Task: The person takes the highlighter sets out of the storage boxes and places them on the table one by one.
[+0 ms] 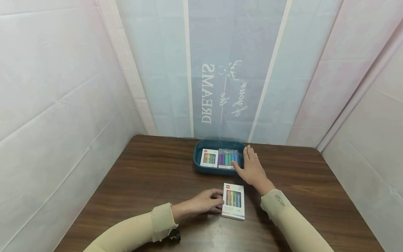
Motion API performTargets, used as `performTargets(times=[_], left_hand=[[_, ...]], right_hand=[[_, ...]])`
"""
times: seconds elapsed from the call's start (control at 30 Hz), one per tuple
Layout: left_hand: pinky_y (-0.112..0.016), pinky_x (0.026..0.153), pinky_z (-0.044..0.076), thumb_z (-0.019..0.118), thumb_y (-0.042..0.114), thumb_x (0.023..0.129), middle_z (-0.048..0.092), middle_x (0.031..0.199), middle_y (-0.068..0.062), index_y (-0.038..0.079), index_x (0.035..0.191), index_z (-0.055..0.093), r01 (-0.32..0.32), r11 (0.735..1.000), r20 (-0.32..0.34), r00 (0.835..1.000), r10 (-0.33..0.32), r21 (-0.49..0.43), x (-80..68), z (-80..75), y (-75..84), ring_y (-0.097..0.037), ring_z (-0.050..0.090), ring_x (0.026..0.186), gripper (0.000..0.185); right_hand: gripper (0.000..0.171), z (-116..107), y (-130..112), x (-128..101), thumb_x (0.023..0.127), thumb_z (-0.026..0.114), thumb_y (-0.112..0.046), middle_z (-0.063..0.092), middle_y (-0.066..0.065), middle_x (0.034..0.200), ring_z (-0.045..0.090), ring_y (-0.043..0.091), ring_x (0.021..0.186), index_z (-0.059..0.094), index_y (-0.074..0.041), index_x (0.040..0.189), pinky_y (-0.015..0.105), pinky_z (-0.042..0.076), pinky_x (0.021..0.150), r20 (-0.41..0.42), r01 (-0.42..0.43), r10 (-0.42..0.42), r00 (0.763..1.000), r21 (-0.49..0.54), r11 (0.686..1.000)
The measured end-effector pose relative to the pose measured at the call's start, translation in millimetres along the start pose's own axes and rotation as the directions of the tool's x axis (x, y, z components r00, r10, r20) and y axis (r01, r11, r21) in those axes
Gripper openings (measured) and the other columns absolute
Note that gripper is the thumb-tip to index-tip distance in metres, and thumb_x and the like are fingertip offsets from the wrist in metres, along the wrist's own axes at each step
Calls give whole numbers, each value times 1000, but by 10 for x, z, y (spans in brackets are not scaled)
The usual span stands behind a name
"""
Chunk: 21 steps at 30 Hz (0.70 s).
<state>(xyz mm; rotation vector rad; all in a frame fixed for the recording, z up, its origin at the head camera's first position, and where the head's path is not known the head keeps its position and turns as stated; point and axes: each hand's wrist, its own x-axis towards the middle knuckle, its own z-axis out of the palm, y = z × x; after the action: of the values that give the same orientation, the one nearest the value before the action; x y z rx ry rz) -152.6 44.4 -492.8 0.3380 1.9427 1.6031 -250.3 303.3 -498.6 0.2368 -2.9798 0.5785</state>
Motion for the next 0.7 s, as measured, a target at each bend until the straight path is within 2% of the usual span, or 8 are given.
performTargets(times=[0.17, 0.4, 0.6, 0.7], left_hand=[[-37, 87, 64, 71, 10, 100, 68, 113, -9, -6, 148, 56, 13, 999, 0, 1000, -13, -38, -7, 8, 3, -20, 73, 95, 52], [-37, 84, 64, 71, 13, 100, 67, 116, -7, -3, 150, 55, 21, 1000, 30, 999, -21, -4, -16, -7, 14, -20, 72, 94, 55], [-42, 86, 64, 69, 12, 100, 69, 115, -8, -6, 147, 57, 0, 1000, 12, 1000, 1, -6, -3, -24, 23, -26, 75, 99, 52], [-44, 88, 64, 67, 16, 102, 70, 116, -8, -4, 148, 57, -14, 999, 1, 1000, 14, 37, 7, -79, 46, -26, 75, 100, 51]], right_hand=[[105, 14, 13, 0, 107, 48, -67, 1, 31, 176, 2, 48, 163, 9, 10, 167, 64, 9, 130, -2, -1, 1, 1000, 4, 1000], [104, 15, 22, 11, 108, 48, -65, 2, 32, 175, 3, 48, 163, 9, 11, 166, 65, 10, 129, -2, 3, -3, 1000, -5, 1000], [103, -2, 13, 18, 109, 50, -63, 2, 33, 175, 3, 49, 163, 9, 12, 166, 65, 11, 129, 6, 6, -6, 1000, -14, 1000], [104, -15, 10, 21, 109, 48, -64, 1, 32, 175, 3, 49, 163, 8, 12, 166, 65, 11, 129, 14, 10, -10, 1000, -20, 1000]])
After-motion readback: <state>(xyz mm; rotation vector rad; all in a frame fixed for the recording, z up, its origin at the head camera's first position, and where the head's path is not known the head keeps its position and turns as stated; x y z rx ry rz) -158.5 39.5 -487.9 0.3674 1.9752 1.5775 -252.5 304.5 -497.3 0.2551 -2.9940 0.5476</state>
